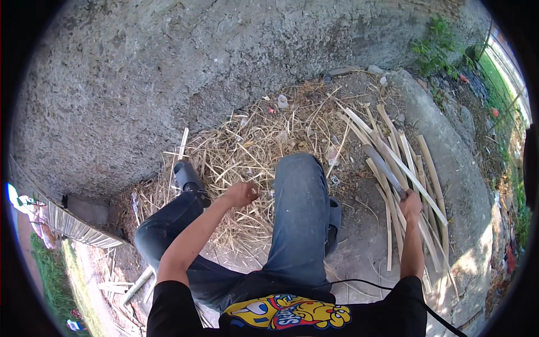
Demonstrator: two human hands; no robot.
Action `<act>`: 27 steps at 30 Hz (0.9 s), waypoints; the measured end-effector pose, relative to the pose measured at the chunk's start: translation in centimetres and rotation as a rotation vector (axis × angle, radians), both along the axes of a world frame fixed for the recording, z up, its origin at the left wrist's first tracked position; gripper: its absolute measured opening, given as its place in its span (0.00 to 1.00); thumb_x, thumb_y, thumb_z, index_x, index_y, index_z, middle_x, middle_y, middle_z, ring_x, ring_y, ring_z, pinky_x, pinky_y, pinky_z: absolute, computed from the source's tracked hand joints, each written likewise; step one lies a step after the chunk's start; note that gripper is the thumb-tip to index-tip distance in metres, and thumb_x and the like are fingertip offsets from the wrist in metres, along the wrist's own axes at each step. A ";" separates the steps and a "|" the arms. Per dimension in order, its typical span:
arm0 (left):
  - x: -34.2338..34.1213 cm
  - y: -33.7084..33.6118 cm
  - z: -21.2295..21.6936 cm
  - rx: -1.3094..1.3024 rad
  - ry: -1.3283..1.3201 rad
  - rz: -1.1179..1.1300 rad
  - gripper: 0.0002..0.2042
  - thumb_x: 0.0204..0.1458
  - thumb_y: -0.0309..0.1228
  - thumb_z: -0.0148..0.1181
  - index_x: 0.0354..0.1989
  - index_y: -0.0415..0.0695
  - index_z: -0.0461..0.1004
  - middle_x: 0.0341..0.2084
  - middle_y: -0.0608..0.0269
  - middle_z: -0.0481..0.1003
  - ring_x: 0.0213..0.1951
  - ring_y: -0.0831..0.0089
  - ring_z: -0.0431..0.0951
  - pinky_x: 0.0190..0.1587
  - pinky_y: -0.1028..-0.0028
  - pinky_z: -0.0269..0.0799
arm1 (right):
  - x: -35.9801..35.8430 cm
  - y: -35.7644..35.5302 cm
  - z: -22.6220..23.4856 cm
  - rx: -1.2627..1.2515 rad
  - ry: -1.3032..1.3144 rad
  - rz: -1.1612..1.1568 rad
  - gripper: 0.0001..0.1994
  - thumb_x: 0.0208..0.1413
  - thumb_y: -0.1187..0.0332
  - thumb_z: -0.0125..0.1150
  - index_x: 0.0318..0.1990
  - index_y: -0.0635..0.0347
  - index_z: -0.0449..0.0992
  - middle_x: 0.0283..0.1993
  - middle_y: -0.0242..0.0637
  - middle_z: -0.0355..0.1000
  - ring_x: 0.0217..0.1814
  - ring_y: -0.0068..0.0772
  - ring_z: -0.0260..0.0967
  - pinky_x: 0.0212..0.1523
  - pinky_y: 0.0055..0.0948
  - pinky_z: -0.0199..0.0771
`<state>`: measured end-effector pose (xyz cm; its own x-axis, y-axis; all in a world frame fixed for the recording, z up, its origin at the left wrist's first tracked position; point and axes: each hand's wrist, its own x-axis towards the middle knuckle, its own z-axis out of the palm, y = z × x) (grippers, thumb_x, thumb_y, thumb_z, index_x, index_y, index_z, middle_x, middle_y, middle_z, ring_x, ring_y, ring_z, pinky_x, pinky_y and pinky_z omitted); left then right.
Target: The person uses a large knife to shave and smooth the surface of a bamboo strip, holding the strip between their legs and hands while pulling the knife toward them.
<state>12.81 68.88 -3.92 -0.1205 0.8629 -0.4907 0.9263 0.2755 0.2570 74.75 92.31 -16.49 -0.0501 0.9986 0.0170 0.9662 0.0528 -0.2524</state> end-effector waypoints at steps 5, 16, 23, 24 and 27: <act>-0.4 1.7 7.2 0.327 -0.207 -0.163 0.23 0.59 0.42 0.61 0.59 0.41 0.75 0.33 0.50 0.83 0.37 0.52 0.83 0.43 0.57 0.77 | -4.1 -6.4 11.2 0.174 -0.025 -0.022 0.06 0.50 0.72 0.62 0.35 0.61 0.78 0.37 0.52 0.77 0.42 0.62 0.75 0.42 0.56 0.72; -5.1 -15.0 18.9 1.071 -0.589 -0.097 0.22 0.57 0.33 0.65 0.60 0.40 0.74 0.34 0.58 0.79 0.34 0.62 0.80 0.40 0.64 0.75 | -19.3 -8.5 39.4 0.670 -0.008 0.381 0.09 0.43 0.75 0.65 0.35 0.58 0.79 0.35 0.46 0.77 0.40 0.53 0.77 0.42 0.45 0.74; -6.4 -19.3 26.1 1.554 0.137 0.286 0.23 0.55 0.34 0.67 0.58 0.40 0.74 0.44 0.53 0.76 0.48 0.63 0.75 0.53 0.63 0.69 | -33.3 -10.4 44.0 0.721 0.230 0.948 0.10 0.41 0.77 0.66 0.34 0.60 0.77 0.30 0.42 0.73 0.36 0.49 0.72 0.37 0.39 0.71; -6.6 -20.1 26.8 1.599 0.471 0.261 0.23 0.56 0.37 0.67 0.58 0.40 0.74 0.48 0.51 0.75 0.52 0.60 0.74 0.58 0.61 0.66 | -35.0 -11.4 43.7 0.706 0.211 1.018 0.09 0.40 0.78 0.66 0.33 0.61 0.76 0.32 0.42 0.74 0.37 0.47 0.73 0.38 0.37 0.71; -7.7 -23.4 27.6 1.267 0.713 0.140 0.26 0.58 0.47 0.62 0.57 0.41 0.74 0.51 0.51 0.74 0.58 0.59 0.71 0.64 0.56 0.54 | -39.1 -14.4 41.7 0.674 0.273 1.224 0.10 0.38 0.77 0.66 0.31 0.59 0.75 0.30 0.38 0.72 0.37 0.47 0.71 0.35 0.40 0.70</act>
